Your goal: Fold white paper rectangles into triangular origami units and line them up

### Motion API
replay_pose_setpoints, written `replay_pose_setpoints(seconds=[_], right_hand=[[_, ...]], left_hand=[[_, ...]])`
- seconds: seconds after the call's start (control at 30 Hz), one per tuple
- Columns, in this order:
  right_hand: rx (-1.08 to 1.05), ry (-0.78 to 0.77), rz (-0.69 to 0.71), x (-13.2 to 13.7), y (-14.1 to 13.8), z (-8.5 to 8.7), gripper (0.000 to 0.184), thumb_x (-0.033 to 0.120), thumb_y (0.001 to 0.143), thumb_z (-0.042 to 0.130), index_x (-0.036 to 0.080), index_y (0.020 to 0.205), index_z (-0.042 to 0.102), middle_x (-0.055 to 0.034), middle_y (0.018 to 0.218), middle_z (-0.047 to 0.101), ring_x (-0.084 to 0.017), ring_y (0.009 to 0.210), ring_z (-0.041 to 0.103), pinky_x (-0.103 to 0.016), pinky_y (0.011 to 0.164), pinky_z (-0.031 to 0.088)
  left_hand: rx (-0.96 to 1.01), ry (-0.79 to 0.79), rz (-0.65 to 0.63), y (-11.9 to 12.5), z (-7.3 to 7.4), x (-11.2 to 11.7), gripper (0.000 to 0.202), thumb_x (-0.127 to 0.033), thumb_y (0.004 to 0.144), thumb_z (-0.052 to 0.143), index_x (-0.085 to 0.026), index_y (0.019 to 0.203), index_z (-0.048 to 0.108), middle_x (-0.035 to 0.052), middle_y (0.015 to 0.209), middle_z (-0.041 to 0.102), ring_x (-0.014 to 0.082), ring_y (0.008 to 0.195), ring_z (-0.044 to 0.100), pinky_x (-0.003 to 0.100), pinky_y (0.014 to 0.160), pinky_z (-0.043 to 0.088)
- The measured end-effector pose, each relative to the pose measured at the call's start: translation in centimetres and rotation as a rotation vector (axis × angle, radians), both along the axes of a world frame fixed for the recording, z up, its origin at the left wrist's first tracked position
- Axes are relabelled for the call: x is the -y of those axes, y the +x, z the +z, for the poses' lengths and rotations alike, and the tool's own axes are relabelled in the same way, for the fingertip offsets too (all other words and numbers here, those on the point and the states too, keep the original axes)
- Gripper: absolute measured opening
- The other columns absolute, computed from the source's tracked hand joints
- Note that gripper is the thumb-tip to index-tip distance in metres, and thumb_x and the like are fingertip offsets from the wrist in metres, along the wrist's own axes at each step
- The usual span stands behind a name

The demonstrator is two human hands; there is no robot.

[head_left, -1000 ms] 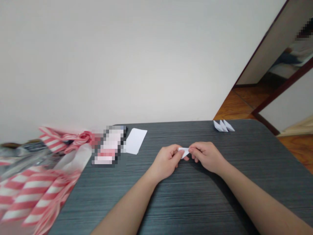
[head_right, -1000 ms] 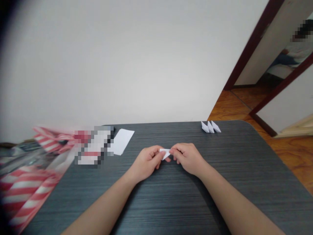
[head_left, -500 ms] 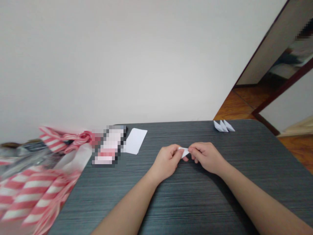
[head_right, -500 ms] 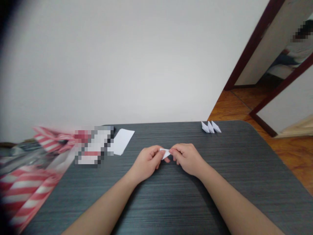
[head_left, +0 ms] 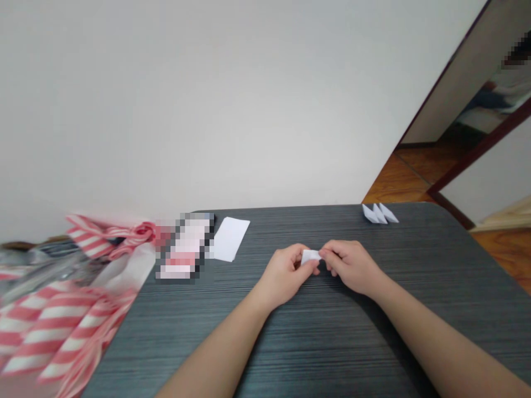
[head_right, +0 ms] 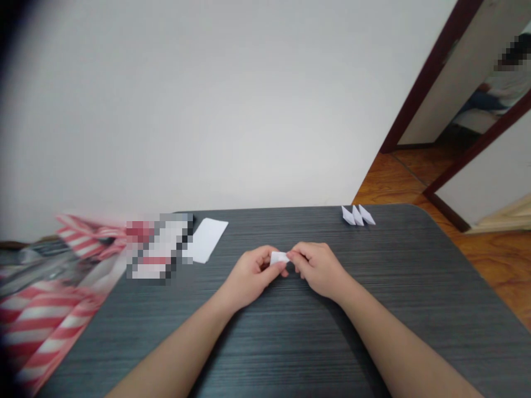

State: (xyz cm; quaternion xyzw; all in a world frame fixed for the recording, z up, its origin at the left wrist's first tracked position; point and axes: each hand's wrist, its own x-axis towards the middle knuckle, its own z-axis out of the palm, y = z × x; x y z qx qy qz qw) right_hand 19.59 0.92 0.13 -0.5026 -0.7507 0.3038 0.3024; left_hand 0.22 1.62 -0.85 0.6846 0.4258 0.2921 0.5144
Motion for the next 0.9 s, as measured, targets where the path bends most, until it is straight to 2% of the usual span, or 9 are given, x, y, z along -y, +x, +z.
replay_pose_setpoints(seconds=[0.3,0.57,0.73,0.9], right_hand=[[-0.07,-0.075,0.019,-0.07,0.1,-0.4,0.025,0.022,0.094,0.05,0.019,0.072,0.062,0.0026,0.059,0.061,-0.011,0.051,0.058,-0.021,0.054,0.043],[-0.07,-0.066,0.003,-0.12,0.25,-0.46,0.023,0.021,0.092,0.052,0.018,0.072,0.063,0.0027,0.057,0.061,-0.011,0.051,0.058,-0.022,0.054,0.042],[-0.086,-0.086,0.046,-0.11,0.35,-0.39,0.02,0.026,0.092,0.055,0.017,0.079,0.068,0.002,0.059,0.062,-0.012,0.053,0.058,-0.022,0.055,0.042],[-0.066,-0.071,0.092,-0.01,0.37,-0.14,0.023,0.026,0.093,0.054,0.018,0.076,0.067,0.0018,0.058,0.062,-0.012,0.054,0.058,-0.022,0.056,0.042]], left_hand=[[0.048,-0.029,-0.004,-0.09,-0.39,-0.18,0.017,-0.032,0.09,0.057,-0.016,0.089,0.063,0.0043,0.083,0.073,0.0148,0.072,0.063,0.024,0.065,0.044],[0.028,-0.01,-0.031,-0.25,-0.77,-0.24,0.011,-0.026,0.089,0.057,-0.017,0.088,0.063,0.0019,0.079,0.069,0.0128,0.068,0.059,0.022,0.062,0.041],[0.05,-0.015,-0.02,-0.17,-0.44,-0.24,0.011,-0.026,0.089,0.057,-0.017,0.087,0.062,0.0015,0.079,0.069,0.0128,0.069,0.059,0.022,0.063,0.041],[0.106,-0.069,-0.018,-0.03,0.17,-0.17,0.01,-0.026,0.087,0.059,-0.017,0.087,0.062,0.0013,0.078,0.07,0.0132,0.07,0.06,0.023,0.065,0.043]])
